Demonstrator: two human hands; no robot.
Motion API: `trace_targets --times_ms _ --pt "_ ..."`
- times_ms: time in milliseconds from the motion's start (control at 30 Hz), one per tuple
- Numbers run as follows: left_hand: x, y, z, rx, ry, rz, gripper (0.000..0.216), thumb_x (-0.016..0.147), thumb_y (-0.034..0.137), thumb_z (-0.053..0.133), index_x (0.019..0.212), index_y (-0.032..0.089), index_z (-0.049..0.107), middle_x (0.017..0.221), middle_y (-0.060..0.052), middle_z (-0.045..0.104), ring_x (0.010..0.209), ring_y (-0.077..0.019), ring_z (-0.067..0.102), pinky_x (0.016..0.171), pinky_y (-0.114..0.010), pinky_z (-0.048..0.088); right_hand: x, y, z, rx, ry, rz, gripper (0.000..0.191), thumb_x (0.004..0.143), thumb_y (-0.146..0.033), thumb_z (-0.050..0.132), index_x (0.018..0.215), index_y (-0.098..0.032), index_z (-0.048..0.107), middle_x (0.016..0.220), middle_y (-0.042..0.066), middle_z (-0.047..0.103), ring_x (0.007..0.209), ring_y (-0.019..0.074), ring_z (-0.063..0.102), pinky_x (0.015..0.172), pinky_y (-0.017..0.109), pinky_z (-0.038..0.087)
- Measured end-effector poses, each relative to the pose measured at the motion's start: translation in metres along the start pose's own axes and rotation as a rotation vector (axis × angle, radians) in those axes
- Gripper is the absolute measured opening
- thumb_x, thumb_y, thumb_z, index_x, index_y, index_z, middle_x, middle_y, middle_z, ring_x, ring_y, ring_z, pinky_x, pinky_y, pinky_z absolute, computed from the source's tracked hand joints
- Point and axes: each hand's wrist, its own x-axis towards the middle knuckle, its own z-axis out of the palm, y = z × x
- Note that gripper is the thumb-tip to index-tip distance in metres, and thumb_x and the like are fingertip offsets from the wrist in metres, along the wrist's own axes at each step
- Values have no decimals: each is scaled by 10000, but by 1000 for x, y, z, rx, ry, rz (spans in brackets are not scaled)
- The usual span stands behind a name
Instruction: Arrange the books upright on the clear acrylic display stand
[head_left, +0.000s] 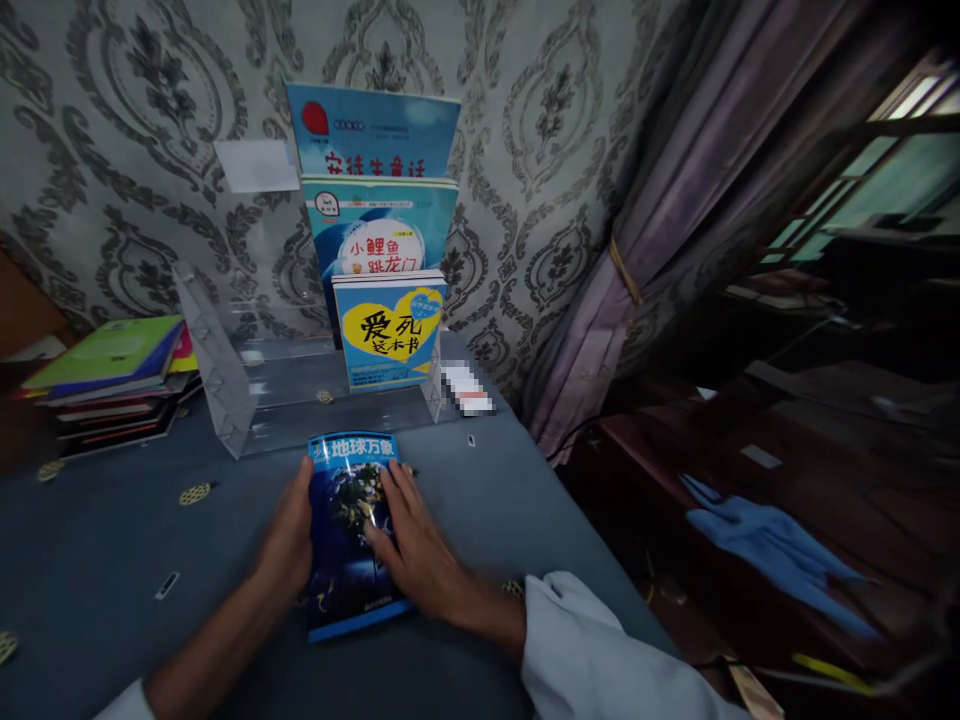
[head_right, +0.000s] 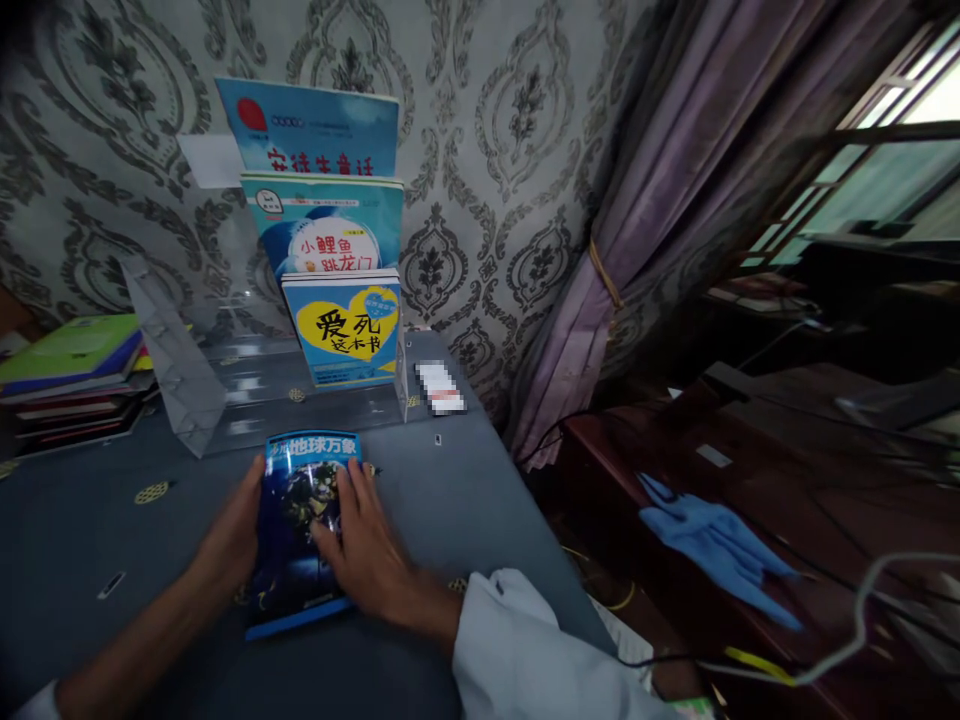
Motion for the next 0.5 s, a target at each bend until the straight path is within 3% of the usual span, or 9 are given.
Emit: trace_targets --times_ms 133,267,400,500 --pt "-8 8 15 -19 0 57 450 895 579 638 1081 180 727 1059 -86 787 1025 -259 739 993 -413 549 9 10 0 253 93 138 693 1050 -542 379 1632 -203 214 1699 121 218 1574 262 182 1269 521 220" --pt "-15 18 25 28 -59 207 533 875 672 612 978 164 736 979 -82 782 1041 -269 715 964 -378 552 21 4 -12 503 148 290 594 1055 -518 358 1563 -213 393 1551 115 509 1446 280 467 1182 506 404" --pt "-17 24 24 137 -109 588 606 828 762 592 888 171 712 932 -67 752 1036 -281 680 975 -372 534 19 -21 -38 490 294 148 551 1046 -445 401 1555 -237 381 1452 98 597 1351 270 551 1134 458 463" --pt "-12 22 14 267 -134 800 591 878 745 521 964 183 681 997 -83 720 1066 -288 644 1006 -411 518 8 -34 -52 417 413 -131 626 1023 -364 460 1591 -202 251 1502 134 515 1361 275 515 1168 454 416"
